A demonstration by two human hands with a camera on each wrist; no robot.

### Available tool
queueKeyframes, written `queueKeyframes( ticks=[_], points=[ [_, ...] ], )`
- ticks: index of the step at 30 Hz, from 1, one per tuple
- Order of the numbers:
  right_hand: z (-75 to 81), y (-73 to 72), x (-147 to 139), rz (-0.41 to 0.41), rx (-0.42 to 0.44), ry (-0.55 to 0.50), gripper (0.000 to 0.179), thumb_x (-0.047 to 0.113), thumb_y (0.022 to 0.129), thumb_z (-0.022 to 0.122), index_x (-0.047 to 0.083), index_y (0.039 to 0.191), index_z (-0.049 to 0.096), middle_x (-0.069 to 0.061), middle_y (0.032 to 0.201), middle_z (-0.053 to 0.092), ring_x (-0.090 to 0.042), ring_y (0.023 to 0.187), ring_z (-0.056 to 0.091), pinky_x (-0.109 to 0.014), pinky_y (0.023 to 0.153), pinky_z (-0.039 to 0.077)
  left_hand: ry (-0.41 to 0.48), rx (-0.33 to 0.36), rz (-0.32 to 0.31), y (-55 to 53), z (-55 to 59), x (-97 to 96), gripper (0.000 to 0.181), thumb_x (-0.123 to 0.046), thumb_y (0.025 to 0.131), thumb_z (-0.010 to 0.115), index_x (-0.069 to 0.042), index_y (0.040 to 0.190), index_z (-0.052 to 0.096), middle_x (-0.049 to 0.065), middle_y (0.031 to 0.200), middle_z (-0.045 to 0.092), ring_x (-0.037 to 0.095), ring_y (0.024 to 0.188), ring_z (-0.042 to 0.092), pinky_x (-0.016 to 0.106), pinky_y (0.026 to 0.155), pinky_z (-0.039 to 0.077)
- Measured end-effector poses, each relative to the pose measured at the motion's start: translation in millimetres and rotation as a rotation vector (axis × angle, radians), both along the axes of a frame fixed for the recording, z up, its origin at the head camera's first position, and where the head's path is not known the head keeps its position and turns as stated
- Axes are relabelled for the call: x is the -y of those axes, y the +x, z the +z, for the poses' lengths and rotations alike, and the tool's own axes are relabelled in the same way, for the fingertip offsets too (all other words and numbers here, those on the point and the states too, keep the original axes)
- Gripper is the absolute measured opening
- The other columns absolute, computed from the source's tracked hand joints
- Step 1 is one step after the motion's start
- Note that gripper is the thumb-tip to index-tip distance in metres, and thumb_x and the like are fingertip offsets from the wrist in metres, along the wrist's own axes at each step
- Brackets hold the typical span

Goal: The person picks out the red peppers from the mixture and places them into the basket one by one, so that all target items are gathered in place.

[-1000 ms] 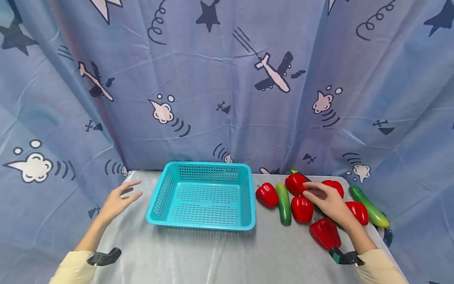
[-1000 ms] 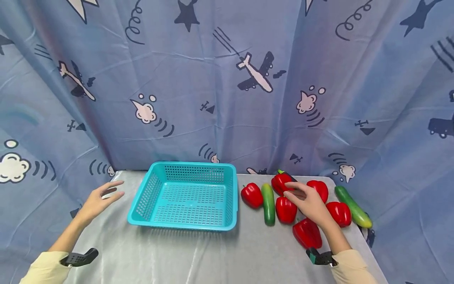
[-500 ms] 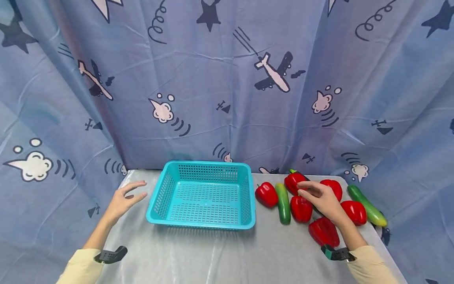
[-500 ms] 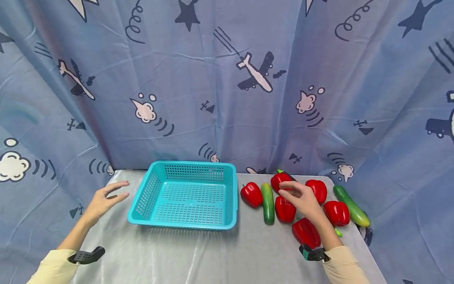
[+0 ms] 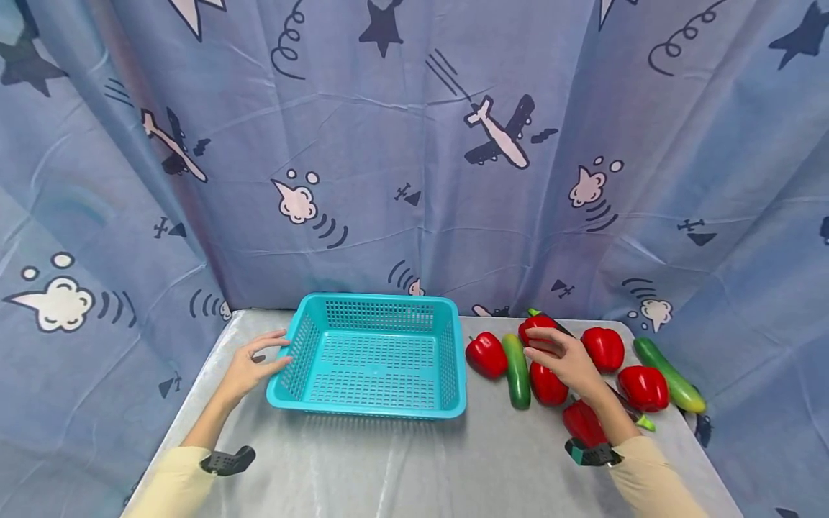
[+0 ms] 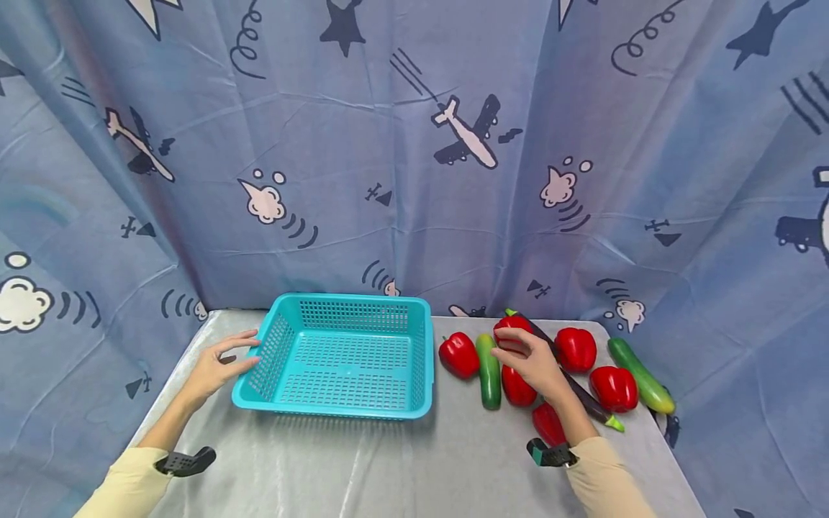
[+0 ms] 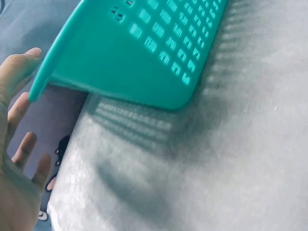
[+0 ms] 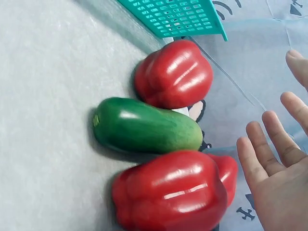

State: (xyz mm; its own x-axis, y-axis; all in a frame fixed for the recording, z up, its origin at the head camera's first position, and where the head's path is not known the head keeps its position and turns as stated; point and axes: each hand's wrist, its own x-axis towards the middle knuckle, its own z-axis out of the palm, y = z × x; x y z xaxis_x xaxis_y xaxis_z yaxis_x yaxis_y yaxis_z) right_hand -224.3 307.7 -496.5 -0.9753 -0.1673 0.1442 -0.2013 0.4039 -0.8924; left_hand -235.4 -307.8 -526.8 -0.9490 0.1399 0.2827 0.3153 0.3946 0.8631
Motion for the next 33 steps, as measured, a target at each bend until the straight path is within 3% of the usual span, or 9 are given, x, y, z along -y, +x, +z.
queueKeyframes(
  ticks=[8, 13, 22, 33],
  points=[
    [-7.4, -8.5, 14.5, 0.008, 0.005, -0.037, 0.051, 0.022, 0.095, 0.075, 0.001, 0.138, 0.057, -0.026, 0.138, 0.054, -0.047, 0.127, 0.051, -0.018, 0.089, 0.047, -0.094, -0.062, 0.022, -1.1, -2.9, -12.3, 0.036, -0.008, 0.084, 0.085, 0.003, 0.116, 0.073, 0.024, 0.148, 0.047, 0.048, 0.136, 0.038, 0.075, 0.094, 0.034],
    [-11.1, -13.3, 21.6, 0.012, -0.015, -0.034, 0.049, 0.020, 0.096, 0.074, 0.002, 0.139, 0.057, -0.021, 0.137, 0.056, -0.045, 0.127, 0.051, -0.018, 0.091, 0.046, -0.118, -0.058, 0.032, -1.8, -4.7, -15.8, 0.035, -0.006, 0.084, 0.084, 0.004, 0.115, 0.072, 0.022, 0.148, 0.047, 0.048, 0.137, 0.038, 0.075, 0.094, 0.035],
    [-17.4, -23.7, 32.6, -0.002, -0.017, -0.031, 0.054, 0.021, 0.094, 0.076, 0.000, 0.140, 0.056, -0.022, 0.139, 0.055, -0.044, 0.131, 0.050, -0.044, 0.102, 0.041, -0.089, -0.027, 0.028, -3.6, -4.4, -19.2, 0.029, -0.004, 0.088, 0.080, 0.003, 0.115, 0.073, 0.020, 0.149, 0.046, 0.047, 0.138, 0.036, 0.073, 0.093, 0.039],
    [-25.2, -30.2, 44.8, -0.025, -0.025, -0.025, 0.057, 0.022, 0.092, 0.079, 0.000, 0.140, 0.057, -0.024, 0.139, 0.055, -0.044, 0.129, 0.051, -0.050, 0.101, 0.043, -0.068, -0.036, 0.008, 0.0, -9.3, -18.1, 0.027, -0.003, 0.092, 0.075, 0.005, 0.117, 0.070, 0.021, 0.153, 0.041, 0.050, 0.135, 0.039, 0.073, 0.092, 0.039]
  ],
)
